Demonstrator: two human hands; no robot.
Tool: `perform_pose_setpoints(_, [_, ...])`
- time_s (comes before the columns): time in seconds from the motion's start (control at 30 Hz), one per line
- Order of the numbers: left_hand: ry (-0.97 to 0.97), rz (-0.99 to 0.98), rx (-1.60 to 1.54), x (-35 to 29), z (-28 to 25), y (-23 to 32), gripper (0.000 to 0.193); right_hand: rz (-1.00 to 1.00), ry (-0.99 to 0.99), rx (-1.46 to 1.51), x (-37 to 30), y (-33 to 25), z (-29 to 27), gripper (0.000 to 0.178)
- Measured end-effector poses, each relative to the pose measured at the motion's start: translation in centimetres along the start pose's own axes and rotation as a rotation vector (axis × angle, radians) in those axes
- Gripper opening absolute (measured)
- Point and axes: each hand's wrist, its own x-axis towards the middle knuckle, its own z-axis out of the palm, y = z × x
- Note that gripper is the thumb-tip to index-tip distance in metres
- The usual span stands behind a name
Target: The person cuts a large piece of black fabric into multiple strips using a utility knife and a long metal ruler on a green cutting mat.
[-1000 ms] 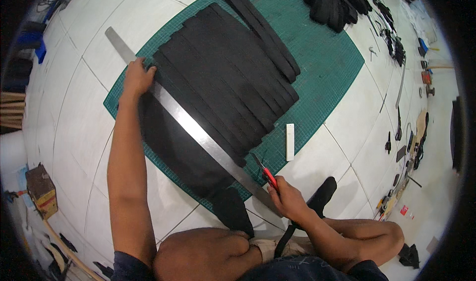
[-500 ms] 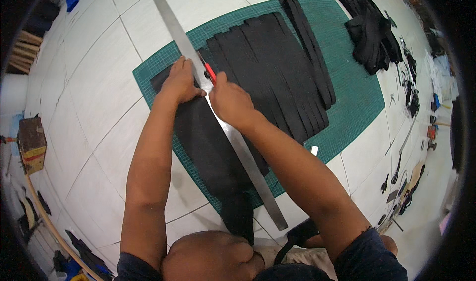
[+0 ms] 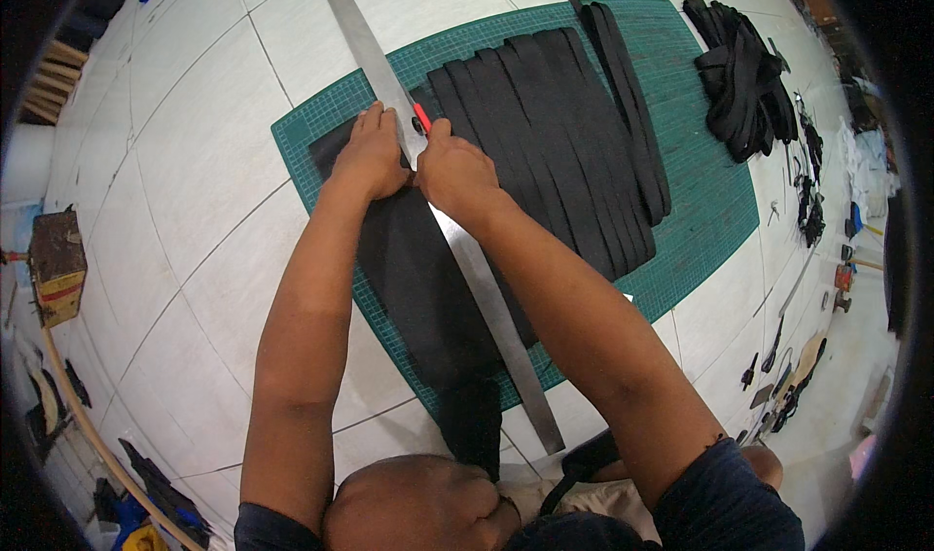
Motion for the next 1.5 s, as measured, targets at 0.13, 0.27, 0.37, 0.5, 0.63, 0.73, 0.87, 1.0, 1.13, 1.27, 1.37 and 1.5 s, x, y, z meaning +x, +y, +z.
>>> perform_pose_setpoints(0.13, [-0.001,-0.007,0.012,-0.3,-0.1,0.1,0.110,0.013,0.009,0.007,0.0,0.2,0.3,0.033])
perform_pose_setpoints(0.27, [0.004,0.012,0.003,-0.1,0.0,0.4,0.109,-0.015,0.001,-0.012,0.6,0.6,-0.2,0.031])
perform_pose_setpoints(0.37, [0.032,0.056,0.047,0.2,0.6,-0.6,0.108,0.039,-0.086,0.026,0.5,-1.3,-2.4,0.029])
perform_pose_setpoints(0.5, [-0.024,0.014,0.055,0.0,-0.7,1.1,0.109,0.070,-0.139,0.022,-2.7,1.0,-2.3,0.035])
perform_pose_setpoints(0.63, [-0.040,-0.018,0.037,-0.2,-1.2,1.0,0.110,0.091,-0.200,-0.126,-5.2,1.8,-3.8,0.032])
perform_pose_setpoints(0.73, [0.055,0.020,0.097,-0.5,-0.8,0.6,0.096,0.211,-0.063,0.115,-9.3,2.2,-7.6,0.035])
perform_pose_setpoints(0.87, [0.121,-0.070,-0.126,2.5,-1.7,1.5,0.076,0.183,0.151,0.773,-15.5,8.2,-6.0,0.033])
perform_pose_setpoints(1.0, [0.448,0.081,0.058,5.4,-1.2,1.3,0.050,0.077,0.692,1.252,-23.9,8.5,-8.7,0.028])
perform_pose_setpoints(1.13, [0.243,0.051,0.161,7.6,-2.2,3.2,0.036,-0.555,0.923,1.186,-31.3,5.5,-17.9,0.041])
perform_pose_setpoints(1.27, [0.231,0.028,-0.058,9.2,-2.2,0.0,0.030,-0.741,0.972,1.080,-32.5,2.9,-19.0,0.047])
perform_pose_setpoints(1.37, [0.330,0.023,-0.090,9.4,-1.5,0.7,0.028,-0.803,0.979,1.174,-32.5,3.4,-19.4,0.049])
perform_pose_setpoints(1.5, [0.513,0.121,-0.105,8.8,0.1,0.7,0.030,-0.851,1.045,1.214,-32.5,3.1,-20.0,0.044])
